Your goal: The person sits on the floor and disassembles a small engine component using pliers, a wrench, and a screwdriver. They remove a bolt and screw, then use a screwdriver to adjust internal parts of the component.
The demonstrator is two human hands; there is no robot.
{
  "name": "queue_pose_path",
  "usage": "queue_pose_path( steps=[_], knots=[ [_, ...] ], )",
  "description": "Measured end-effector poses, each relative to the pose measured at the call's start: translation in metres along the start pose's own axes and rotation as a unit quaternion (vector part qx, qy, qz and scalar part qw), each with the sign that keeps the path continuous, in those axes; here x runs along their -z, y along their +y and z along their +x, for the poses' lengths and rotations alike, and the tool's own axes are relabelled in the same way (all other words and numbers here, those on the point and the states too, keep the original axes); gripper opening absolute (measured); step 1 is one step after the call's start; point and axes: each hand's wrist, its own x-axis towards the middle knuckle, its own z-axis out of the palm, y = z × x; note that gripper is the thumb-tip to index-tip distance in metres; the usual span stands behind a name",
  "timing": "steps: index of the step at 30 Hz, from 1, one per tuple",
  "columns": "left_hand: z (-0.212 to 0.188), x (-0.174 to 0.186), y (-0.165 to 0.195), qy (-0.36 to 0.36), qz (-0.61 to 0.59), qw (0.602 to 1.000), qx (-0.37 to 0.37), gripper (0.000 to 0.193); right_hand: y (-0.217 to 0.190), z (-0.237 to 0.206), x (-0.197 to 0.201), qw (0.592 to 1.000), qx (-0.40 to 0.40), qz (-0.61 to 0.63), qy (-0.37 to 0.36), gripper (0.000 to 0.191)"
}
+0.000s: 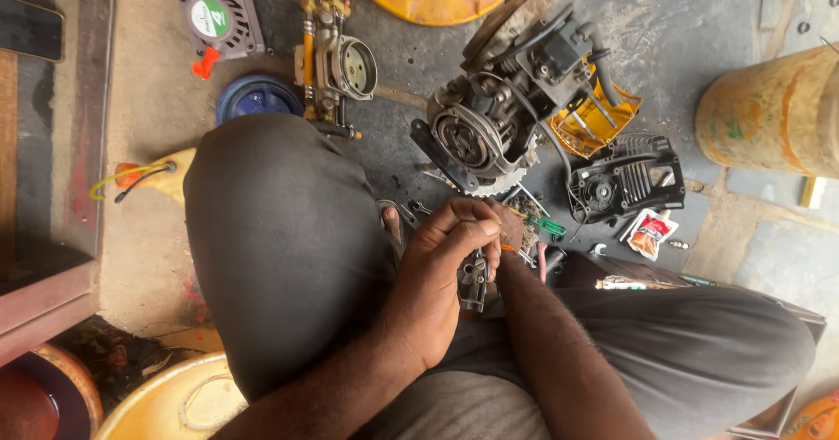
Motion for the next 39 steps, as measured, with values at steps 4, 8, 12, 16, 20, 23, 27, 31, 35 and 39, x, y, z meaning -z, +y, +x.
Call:
queue_pose_path(
  steps=[4,8,12,16,20,23,27,31,35,39],
  knots=[
    [0.0,0.002,-0.003,0.022,-0.006,0.999,0.025,0.008,-0.004,-0.003,0.002,1.0,0.005,-0.008,-0.023,0.022],
    [0.0,0.0,-0.005,-0.003,-0.02,1.0,0.0,0.007,-0.009,-0.004,0.008,0.999,0.01,-0.018,-0.037,0.02],
    [-0.003,-0.003,-0.003,-0.02,-0.051,0.998,0.02,0.007,-0.017,-0.008,0.018,0.999,0.015,-0.025,-0.045,0.019],
    [-0.002,-0.008,-0.002,-0.038,-0.056,0.998,0.008,0.011,-0.023,-0.015,0.027,0.998,0.027,-0.026,-0.043,0.018],
    [-0.003,-0.006,-0.005,-0.05,-0.076,0.996,0.02,0.012,-0.023,-0.016,0.036,0.998,0.038,-0.023,-0.041,0.018],
    [-0.004,-0.001,-0.011,-0.031,-0.077,0.995,0.05,0.011,-0.016,-0.015,0.038,0.998,0.056,-0.006,-0.042,0.017],
    [0.004,0.003,-0.019,-0.058,-0.059,0.996,0.037,0.011,-0.009,-0.036,0.049,0.992,0.083,0.048,-0.08,0.016],
    [0.013,0.008,-0.02,-0.054,-0.053,0.996,0.046,0.01,-0.003,-0.083,0.076,0.976,0.098,0.143,-0.129,0.016],
    [0.013,0.006,-0.02,-0.04,-0.036,0.996,0.065,0.009,0.012,-0.12,0.108,0.951,0.096,0.279,-0.095,0.017],
    [0.011,0.005,-0.023,-0.058,-0.02,0.996,0.061,0.01,0.027,-0.142,0.125,0.881,0.132,0.454,-0.005,0.016]
  ],
)
